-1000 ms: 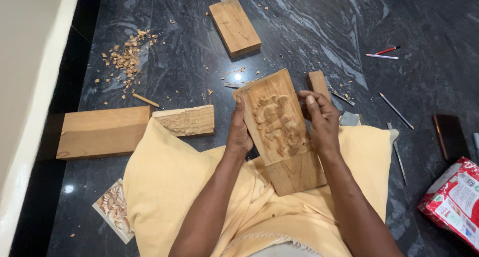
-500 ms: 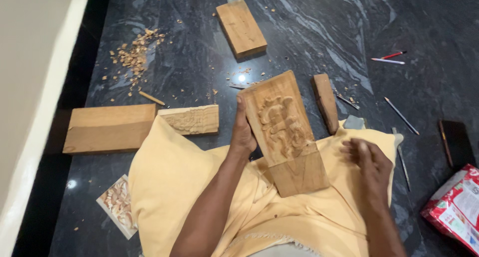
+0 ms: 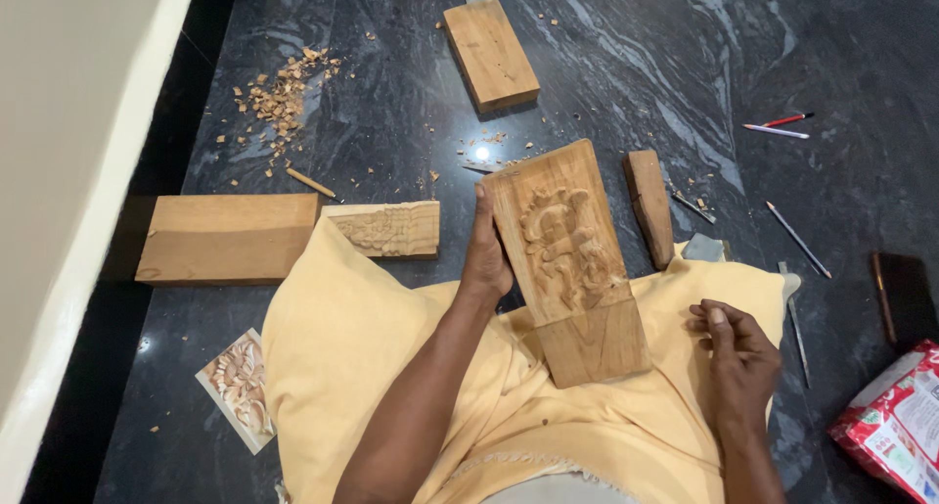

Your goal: The person carves a decorative pattern into a rectangular wooden block using a chisel and a wooden mallet. They repeatedly strike the chisel to remove wood shavings and refine the design, occasionally pausing to clear debris and inspect the progress.

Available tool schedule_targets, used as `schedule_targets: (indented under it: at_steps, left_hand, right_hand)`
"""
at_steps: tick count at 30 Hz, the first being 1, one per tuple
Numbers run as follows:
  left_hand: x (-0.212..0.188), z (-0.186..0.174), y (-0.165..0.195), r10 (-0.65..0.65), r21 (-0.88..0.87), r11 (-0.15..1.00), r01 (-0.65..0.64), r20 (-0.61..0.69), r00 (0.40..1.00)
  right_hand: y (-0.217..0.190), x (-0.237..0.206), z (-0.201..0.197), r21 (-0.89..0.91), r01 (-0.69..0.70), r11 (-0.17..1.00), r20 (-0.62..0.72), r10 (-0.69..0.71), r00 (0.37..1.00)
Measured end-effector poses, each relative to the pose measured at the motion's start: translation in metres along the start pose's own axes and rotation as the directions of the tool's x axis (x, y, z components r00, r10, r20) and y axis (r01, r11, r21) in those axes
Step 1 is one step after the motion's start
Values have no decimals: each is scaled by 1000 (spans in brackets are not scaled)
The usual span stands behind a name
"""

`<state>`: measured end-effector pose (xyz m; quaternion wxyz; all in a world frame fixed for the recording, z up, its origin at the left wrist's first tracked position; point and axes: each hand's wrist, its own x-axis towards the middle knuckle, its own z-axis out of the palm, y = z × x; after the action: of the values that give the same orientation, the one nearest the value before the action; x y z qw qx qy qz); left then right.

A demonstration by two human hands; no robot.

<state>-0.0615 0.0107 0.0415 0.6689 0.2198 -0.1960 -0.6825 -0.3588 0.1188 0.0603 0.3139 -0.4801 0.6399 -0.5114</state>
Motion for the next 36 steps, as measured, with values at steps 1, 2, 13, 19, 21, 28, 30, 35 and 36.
schedule_targets:
  at_steps: [1,2,13,19,21,28,30,35,36]
  left_hand:
    - [0,0,0,-3,3,1000,3,-5,1000]
    - [0,0,0,1,6,1000,-1,-5,1000]
    - [-2,2,3,18,5,1000,-18,-12,1000]
    - [-3,4,3,9,56,998,-6,-49,999]
    - [-2,3,3,10,48,999,-9,-37,999]
    - [-3,-2,1,10,31,999,-10,-4,1000]
    - [0,-1,1,39,35,999,-38,-19,999]
    - [53,16,10,-169,46,985,165,111,979]
    - [73,19,16,-278,81,960,267,196,940]
  right_hand:
    - [0,0,0,-9,4,1000,-4,-4,1000]
    - [1,-1,0,-4,9,1000,-3,-9,1000]
    - [1,0,2,-53,23,998,-3,-23,1000]
    - [3,-1,1,-59,39,997,4,-39,999]
    - [4,0,0,-45,38,998,8,-37,999]
    - [-9,-2,10,-146,13,989,17,-10,1000]
    - [-15,3,19,-125,157,980,181,-133,974]
    - [-22,60,74,108,205,973,536,-231,812]
    - [-22,73,90,166,168,972,523,-231,820]
